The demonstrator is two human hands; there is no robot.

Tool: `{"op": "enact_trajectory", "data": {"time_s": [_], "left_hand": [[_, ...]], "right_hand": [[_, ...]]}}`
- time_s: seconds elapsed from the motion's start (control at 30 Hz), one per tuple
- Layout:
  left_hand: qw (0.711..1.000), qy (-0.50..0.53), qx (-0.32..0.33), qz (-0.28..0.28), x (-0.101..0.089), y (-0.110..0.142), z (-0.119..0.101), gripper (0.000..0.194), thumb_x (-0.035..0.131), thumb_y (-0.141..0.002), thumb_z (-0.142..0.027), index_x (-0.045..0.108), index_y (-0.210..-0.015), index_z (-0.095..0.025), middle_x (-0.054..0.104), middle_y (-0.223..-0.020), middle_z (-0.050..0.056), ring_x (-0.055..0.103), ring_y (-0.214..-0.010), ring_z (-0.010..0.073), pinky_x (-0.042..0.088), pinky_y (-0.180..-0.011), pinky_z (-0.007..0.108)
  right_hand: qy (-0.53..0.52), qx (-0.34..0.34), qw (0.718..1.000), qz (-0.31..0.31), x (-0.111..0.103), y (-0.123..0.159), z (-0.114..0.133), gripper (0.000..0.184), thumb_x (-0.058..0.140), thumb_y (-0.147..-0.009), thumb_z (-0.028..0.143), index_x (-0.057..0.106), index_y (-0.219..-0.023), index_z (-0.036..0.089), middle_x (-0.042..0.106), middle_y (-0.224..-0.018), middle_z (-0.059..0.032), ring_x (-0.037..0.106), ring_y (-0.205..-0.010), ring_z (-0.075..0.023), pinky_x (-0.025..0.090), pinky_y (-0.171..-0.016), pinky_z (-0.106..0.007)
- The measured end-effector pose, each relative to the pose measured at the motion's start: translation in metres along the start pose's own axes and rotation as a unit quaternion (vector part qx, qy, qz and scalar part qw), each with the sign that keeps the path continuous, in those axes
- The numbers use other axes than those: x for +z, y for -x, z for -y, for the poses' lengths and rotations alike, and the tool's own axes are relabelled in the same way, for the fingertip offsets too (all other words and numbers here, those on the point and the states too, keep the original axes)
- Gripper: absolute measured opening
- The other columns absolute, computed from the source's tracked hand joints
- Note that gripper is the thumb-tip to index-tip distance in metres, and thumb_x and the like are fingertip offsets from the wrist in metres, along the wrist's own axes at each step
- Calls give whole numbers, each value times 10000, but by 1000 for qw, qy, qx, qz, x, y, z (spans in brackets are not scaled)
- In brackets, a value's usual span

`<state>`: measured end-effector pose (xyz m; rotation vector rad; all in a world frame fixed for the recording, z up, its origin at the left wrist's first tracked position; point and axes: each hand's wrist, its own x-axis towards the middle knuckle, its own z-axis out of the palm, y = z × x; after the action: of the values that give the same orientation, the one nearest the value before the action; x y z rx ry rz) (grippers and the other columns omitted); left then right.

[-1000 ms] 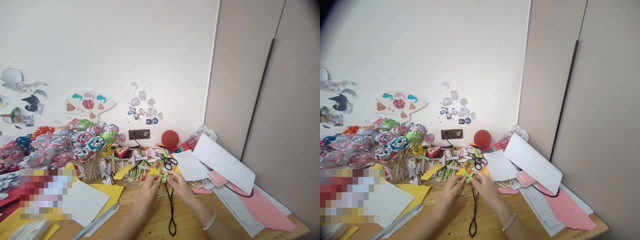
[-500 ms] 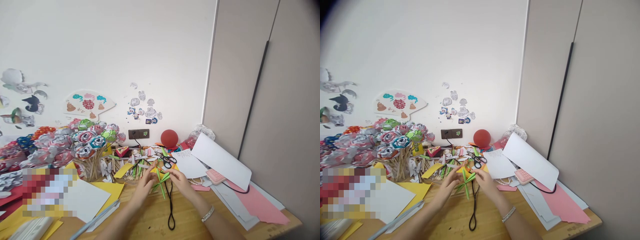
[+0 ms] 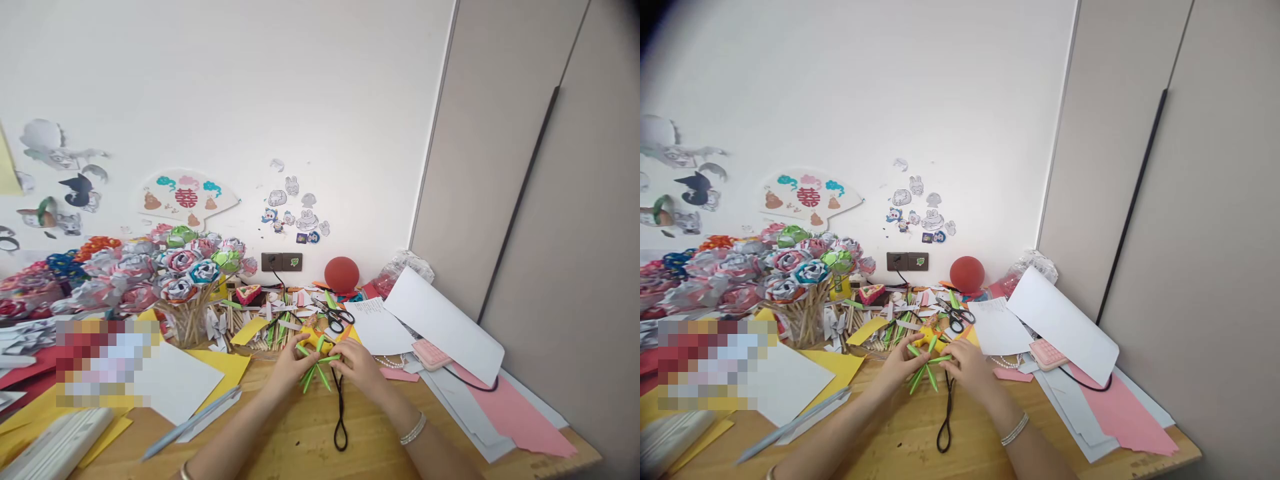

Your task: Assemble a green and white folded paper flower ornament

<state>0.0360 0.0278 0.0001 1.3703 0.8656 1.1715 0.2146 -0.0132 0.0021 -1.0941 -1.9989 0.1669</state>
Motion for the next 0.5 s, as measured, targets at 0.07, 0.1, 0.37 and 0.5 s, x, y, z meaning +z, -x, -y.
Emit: {"op": "enact_trajectory", "data": {"time_s": [0.07, 0.1, 0.37, 0.5], "left_hand": [[1000, 4, 6, -7, 0, -1, 1, 531, 793, -495, -316, 557, -937, -142, 486, -437, -95, 419, -395, 79, 238, -408, 170], [1000, 8, 8, -7, 0, -1, 1, 522, 794, -495, -313, 561, -931, -146, 487, -440, -95, 425, -405, 81, 242, -414, 171], [996, 40, -26, 82, 4, 1, -1, 494, 790, -502, -360, 586, -883, -121, 590, -523, -31, 504, -461, 97, 320, -467, 186], [994, 51, -23, 91, 5, 2, -3, 486, 794, -477, -386, 586, -834, -131, 623, -596, -5, 565, -554, 127, 396, -543, 217]], "right_hand": [[29, -39, 999, 21, 2, 0, 0, 90, 522, -841, 238, 607, -870, 223, 628, -844, -36, 546, -822, -199, 427, -730, -320], [38, -52, 998, 26, 3, 1, 1, 110, 496, -856, 227, 605, -874, 223, 626, -838, -37, 543, -817, -197, 427, -729, -319], [60, -62, 996, 22, 7, 2, 3, 166, 444, -879, 212, 596, -813, 209, 608, -771, -32, 531, -755, -188, 436, -687, -310], [60, -49, 996, 39, 7, 3, 5, 146, 474, -869, 222, 574, -975, 218, 615, -916, -46, 527, -869, -202, 435, -758, -329]]}}
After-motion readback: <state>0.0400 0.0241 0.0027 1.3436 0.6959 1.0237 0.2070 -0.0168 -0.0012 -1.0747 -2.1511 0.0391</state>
